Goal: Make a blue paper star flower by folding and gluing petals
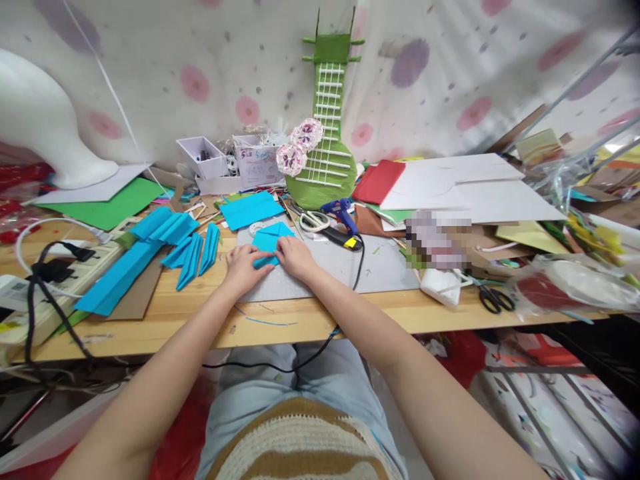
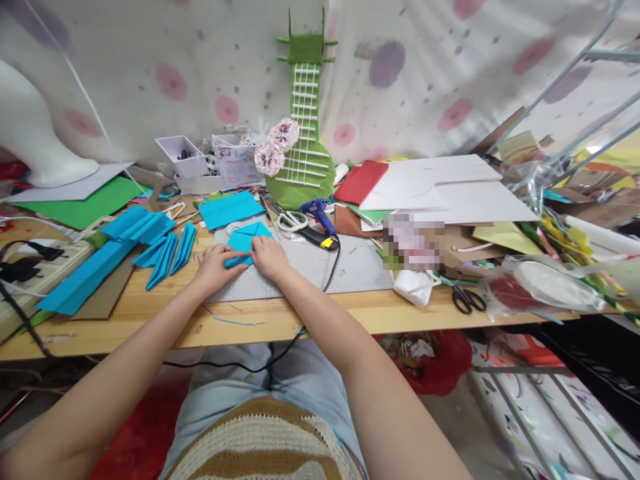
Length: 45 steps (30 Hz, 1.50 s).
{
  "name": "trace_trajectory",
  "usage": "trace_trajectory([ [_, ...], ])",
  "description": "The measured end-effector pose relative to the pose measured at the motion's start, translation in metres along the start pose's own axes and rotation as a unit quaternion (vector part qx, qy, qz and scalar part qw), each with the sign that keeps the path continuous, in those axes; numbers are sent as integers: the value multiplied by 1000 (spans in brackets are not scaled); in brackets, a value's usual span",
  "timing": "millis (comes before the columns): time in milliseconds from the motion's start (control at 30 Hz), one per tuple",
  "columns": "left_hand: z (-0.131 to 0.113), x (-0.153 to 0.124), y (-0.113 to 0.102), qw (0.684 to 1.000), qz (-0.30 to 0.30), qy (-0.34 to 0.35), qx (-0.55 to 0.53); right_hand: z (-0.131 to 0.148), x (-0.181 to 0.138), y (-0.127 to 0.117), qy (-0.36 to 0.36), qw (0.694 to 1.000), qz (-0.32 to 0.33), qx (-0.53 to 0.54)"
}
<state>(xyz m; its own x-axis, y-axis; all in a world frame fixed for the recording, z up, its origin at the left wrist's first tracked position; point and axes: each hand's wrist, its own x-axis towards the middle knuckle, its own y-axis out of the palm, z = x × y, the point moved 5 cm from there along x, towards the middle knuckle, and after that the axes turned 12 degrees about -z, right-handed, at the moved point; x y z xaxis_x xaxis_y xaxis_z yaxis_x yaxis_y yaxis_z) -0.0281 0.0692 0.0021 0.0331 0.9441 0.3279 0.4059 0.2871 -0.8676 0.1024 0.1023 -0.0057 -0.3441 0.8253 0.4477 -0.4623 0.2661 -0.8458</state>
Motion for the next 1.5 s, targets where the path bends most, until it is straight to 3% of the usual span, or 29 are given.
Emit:
trace_trajectory([
  [267, 7, 7, 6, 999, 19, -30, -9, 1, -16, -21, -23, 996, -75, 36],
  [667, 6, 9, 5, 999, 30, -26, -8, -22, -16, -19, 50, 996, -60, 32],
  [1033, 0, 8, -1, 998, 47, -37, 0, -25, -14, -23, 58, 994, -89, 32],
  [1267, -2, 7, -5, 997, -19, -69, -31, -21, -13, -30, 84, 991, -89, 58],
  [1400, 8, 28, -16, 988, -112, -91, -60, -25, -13, -28, 115, 986, -90, 81],
  [1500, 18, 53, -17, 983, -120, -115, -80, -29, -13, -29, 146, 977, -106, 115],
])
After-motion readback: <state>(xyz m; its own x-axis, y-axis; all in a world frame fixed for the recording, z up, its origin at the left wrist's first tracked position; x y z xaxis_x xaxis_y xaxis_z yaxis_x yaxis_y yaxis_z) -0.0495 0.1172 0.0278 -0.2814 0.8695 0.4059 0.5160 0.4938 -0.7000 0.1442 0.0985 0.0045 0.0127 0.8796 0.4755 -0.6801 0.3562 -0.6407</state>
